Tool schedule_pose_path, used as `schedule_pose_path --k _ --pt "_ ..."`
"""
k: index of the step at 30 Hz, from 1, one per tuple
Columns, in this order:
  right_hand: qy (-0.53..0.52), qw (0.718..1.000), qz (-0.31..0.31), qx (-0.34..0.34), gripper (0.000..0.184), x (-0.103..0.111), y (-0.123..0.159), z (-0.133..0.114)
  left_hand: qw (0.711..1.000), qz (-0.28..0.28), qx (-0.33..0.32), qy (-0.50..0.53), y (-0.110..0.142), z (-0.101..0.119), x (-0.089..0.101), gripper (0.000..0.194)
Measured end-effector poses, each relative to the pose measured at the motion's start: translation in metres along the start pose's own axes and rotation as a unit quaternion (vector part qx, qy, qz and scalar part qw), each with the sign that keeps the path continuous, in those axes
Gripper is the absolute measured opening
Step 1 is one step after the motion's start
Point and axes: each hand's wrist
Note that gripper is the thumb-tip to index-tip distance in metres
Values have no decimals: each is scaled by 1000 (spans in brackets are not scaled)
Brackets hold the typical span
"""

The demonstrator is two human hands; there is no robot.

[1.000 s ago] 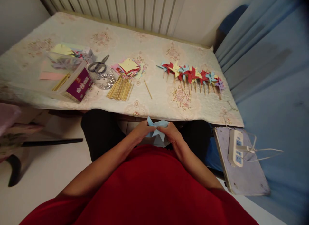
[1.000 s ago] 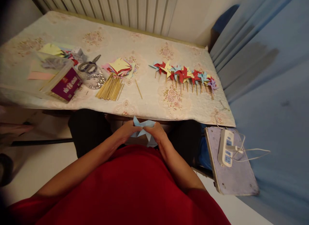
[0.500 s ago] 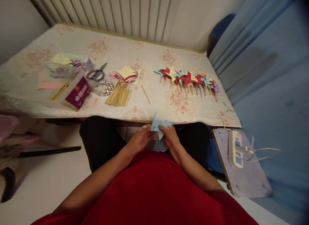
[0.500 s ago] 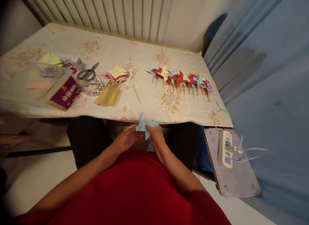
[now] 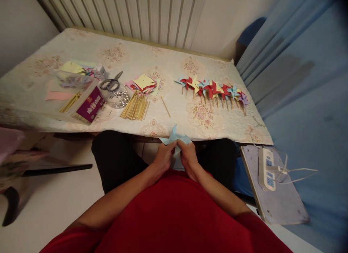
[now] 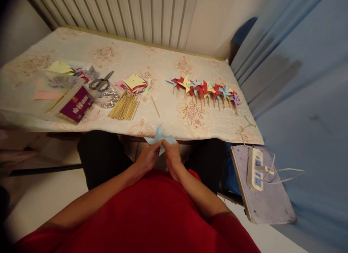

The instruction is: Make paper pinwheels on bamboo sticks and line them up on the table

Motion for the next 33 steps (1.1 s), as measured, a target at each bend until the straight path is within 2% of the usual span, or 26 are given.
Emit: schedule_pose_path --k 2,4,8,13,18,22,29,33 --pt "1 1000 0 1 17 -1 2 0 999 44 -27 15 0 -1 0 21" --pt "6 1000 -2 4 18 -3 3 -1 997 60 -37 40 0 -1 0 19" --pt "-7 1000 -16 4 18 -4 6 -2 995 56 -32 79 -1 -3 0 18" --pt "-72 997 -13 -29 23 -5 9 -6 993 59 -35 94 -4 -7 2 21" --pt "-82 996 -15 -41 24 -6 11 -7 992 48 -41 108 -3 -5 3 21" --pt "-87 994 -43 -49 23 -3 13 -10 992 47 -37 108 -3 -3 6 17" --pt "-28 986 -149 -75 35 24 2 -26 992 36 -12 123 1 6 15 20" --pt "22 981 -175 -79 34 40 -8 -32 994 7 15 112 6 9 18 19"
Point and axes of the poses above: each hand's wrist, its own y-axis away from the middle knuckle, its own x-axis out of the back of the hand, z = x × y, and after that the axes turned 2 degrees about z, right-handed
